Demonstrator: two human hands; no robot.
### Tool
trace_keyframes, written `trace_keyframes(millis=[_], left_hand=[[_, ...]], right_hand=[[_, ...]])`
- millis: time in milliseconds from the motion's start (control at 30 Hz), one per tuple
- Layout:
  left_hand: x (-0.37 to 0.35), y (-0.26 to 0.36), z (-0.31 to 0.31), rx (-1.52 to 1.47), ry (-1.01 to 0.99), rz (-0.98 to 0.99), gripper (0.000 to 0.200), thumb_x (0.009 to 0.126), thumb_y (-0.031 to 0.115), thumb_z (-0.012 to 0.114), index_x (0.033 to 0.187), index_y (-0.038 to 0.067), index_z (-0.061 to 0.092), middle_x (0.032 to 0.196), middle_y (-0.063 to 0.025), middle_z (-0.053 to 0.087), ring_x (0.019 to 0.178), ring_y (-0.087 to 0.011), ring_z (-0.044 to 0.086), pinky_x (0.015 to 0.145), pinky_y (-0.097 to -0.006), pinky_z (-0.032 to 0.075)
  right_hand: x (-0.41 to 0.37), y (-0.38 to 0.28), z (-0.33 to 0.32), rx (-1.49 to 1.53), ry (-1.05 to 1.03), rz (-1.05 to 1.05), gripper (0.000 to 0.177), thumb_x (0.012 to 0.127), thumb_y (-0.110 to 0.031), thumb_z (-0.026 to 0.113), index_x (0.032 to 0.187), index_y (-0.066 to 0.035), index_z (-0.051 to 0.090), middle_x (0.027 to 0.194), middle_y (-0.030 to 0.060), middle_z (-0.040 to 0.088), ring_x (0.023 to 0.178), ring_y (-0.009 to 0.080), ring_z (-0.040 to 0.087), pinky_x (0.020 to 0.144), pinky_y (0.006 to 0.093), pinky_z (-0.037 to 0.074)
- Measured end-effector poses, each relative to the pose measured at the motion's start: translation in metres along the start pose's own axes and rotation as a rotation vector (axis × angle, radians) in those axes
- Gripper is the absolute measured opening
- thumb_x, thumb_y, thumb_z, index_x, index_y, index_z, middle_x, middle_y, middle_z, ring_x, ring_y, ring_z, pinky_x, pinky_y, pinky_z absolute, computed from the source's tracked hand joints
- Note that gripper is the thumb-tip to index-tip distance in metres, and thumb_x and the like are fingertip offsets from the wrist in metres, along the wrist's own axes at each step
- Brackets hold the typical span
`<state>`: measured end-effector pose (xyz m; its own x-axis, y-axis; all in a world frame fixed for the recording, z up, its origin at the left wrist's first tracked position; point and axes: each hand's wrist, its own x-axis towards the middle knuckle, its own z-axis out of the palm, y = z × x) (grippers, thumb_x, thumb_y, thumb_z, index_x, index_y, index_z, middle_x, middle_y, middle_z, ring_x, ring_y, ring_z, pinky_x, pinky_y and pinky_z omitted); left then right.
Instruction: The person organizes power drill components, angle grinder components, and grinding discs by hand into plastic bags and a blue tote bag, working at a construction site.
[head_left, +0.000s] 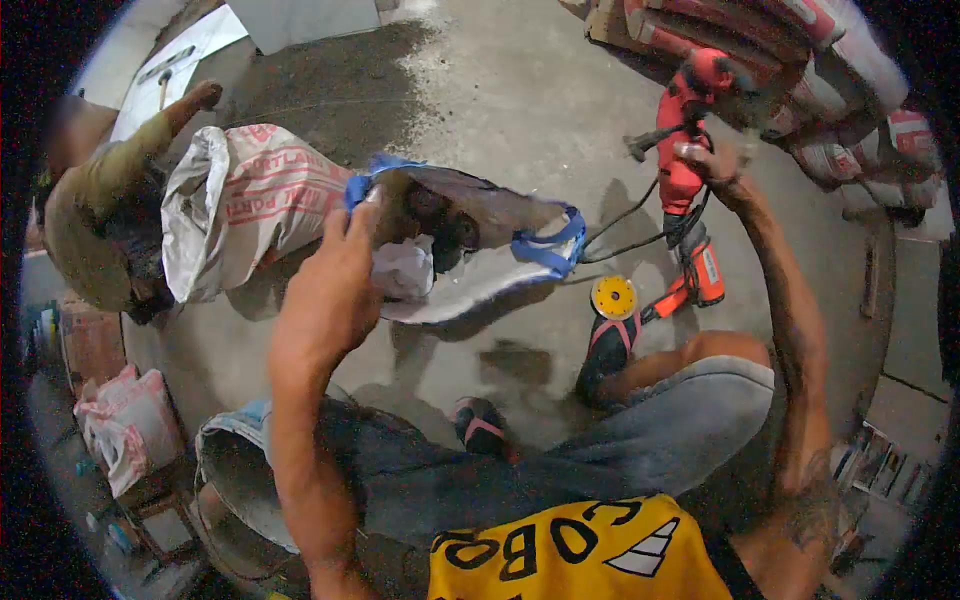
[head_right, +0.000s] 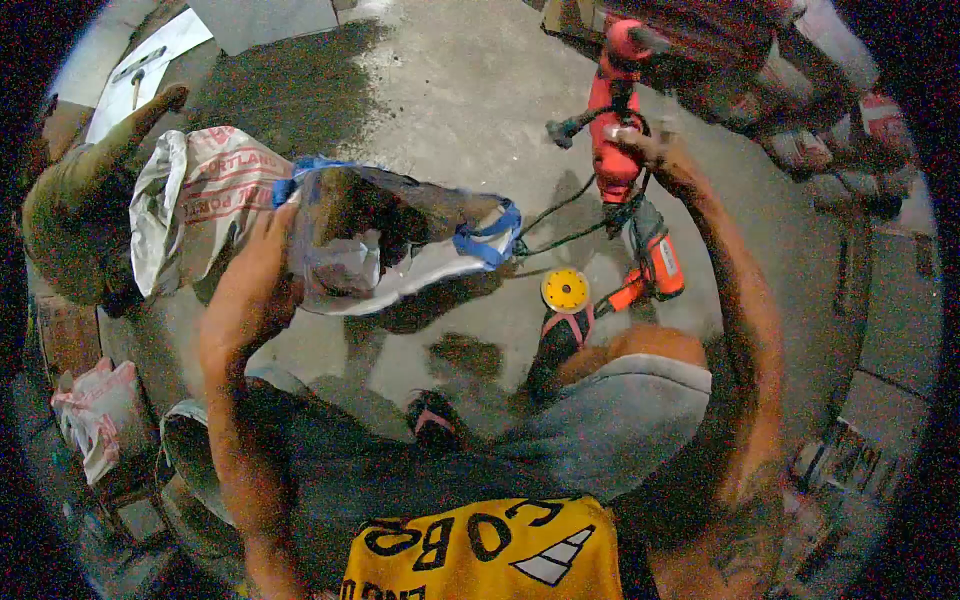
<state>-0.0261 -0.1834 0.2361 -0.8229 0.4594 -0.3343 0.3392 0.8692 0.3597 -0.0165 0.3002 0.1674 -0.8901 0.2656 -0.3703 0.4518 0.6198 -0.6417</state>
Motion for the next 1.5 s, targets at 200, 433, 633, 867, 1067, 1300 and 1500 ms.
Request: trace_keyframes(millis=[200, 433, 633, 867, 1067, 1300, 1500], left_hand=[[0.012, 0.010, 0.019, 0.013, 0.039, 0.150, 0.071, 0.071, -0.002, 0.057, 0.137, 0.001, 0.031, 0.119, -0.0290, 0.046, 0.090, -0.0469, 0.058, 0.075, -0.0522, 0.048], [0.024, -0.004, 0.014, -0.050, 0.089, 0.175, 0.081, 0.065, -0.007, 0.058, 0.140, 0.000, 0.028, 0.128, -0.0309, 0.042, 0.101, -0.0475, 0.055, 0.080, -0.0505, 0.048], [0.021, -0.018, 0.015, -0.093, 0.134, 0.192, 0.085, 0.063, -0.006, 0.060, 0.141, -0.001, 0.026, 0.121, -0.0286, 0.045, 0.101, -0.0467, 0.055, 0.081, -0.0496, 0.048], [0.017, -0.014, 0.030, -0.134, 0.291, 0.289, 0.076, 0.067, -0.004, 0.056, 0.138, -0.005, 0.029, 0.117, -0.0274, 0.047, 0.102, -0.0457, 0.053, 0.083, -0.0487, 0.046], [0.012, -0.002, 0.029, -0.145, 0.381, 0.314, 0.079, 0.067, -0.006, 0.055, 0.140, -0.006, 0.026, 0.119, -0.0279, 0.046, 0.104, -0.0460, 0.052, 0.084, -0.0494, 0.046], [0.005, 0.030, 0.033, -0.226, 0.179, 0.131, 0.086, 0.068, -0.003, 0.059, 0.144, -0.001, 0.020, 0.136, -0.0287, 0.036, 0.123, -0.0470, 0.040, 0.100, -0.0432, 0.040], [0.005, 0.046, 0.046, -0.290, 0.169, 0.276, 0.083, 0.069, -0.001, 0.058, 0.145, 0.003, 0.024, 0.135, -0.0264, 0.038, 0.125, -0.0439, 0.039, 0.102, -0.0429, 0.037]], right_hand=[[0.015, -0.011, 0.024, 0.409, 0.214, -0.667, 0.027, 0.084, -0.023, 0.064, 0.103, -0.006, 0.055, 0.087, -0.0021, 0.054, 0.076, 0.0098, 0.051, 0.067, 0.0281, 0.045], [-0.026, -0.093, 0.093, 0.915, -0.191, -0.534, 0.029, 0.080, -0.016, 0.069, 0.103, -0.006, 0.054, 0.090, -0.0015, 0.056, 0.078, 0.0097, 0.054, 0.069, 0.0276, 0.047], [-0.035, -0.118, 0.167, 1.029, -0.504, -0.474, 0.033, 0.077, -0.010, 0.074, 0.103, -0.006, 0.054, 0.092, -0.0009, 0.057, 0.080, 0.0096, 0.056, 0.070, 0.0272, 0.049], [-0.041, -0.134, 0.200, 0.352, -0.552, -0.878, 0.077, 0.058, -0.021, 0.083, 0.125, -0.004, 0.049, 0.113, 0.0116, 0.060, 0.102, 0.0222, 0.057, 0.096, 0.0338, 0.042], [-0.034, -0.141, 0.222, -0.053, -0.777, -0.395, 0.047, 0.073, -0.034, 0.070, 0.109, -0.004, 0.063, 0.098, 0.0095, 0.066, 0.090, 0.0223, 0.061, 0.080, 0.0327, 0.048], [-0.016, -0.085, 0.275, 0.002, -0.929, -0.175, 0.039, 0.086, -0.038, 0.055, 0.106, -0.005, 0.063, 0.089, 0.0088, 0.067, 0.084, 0.0230, 0.062, 0.077, 0.0345, 0.049], [-0.044, -0.056, 0.201, 0.081, -0.785, -0.212, 0.041, 0.089, -0.038, 0.052, 0.109, -0.004, 0.062, 0.095, 0.0095, 0.066, 0.086, 0.0238, 0.062, 0.079, 0.0353, 0.050]])
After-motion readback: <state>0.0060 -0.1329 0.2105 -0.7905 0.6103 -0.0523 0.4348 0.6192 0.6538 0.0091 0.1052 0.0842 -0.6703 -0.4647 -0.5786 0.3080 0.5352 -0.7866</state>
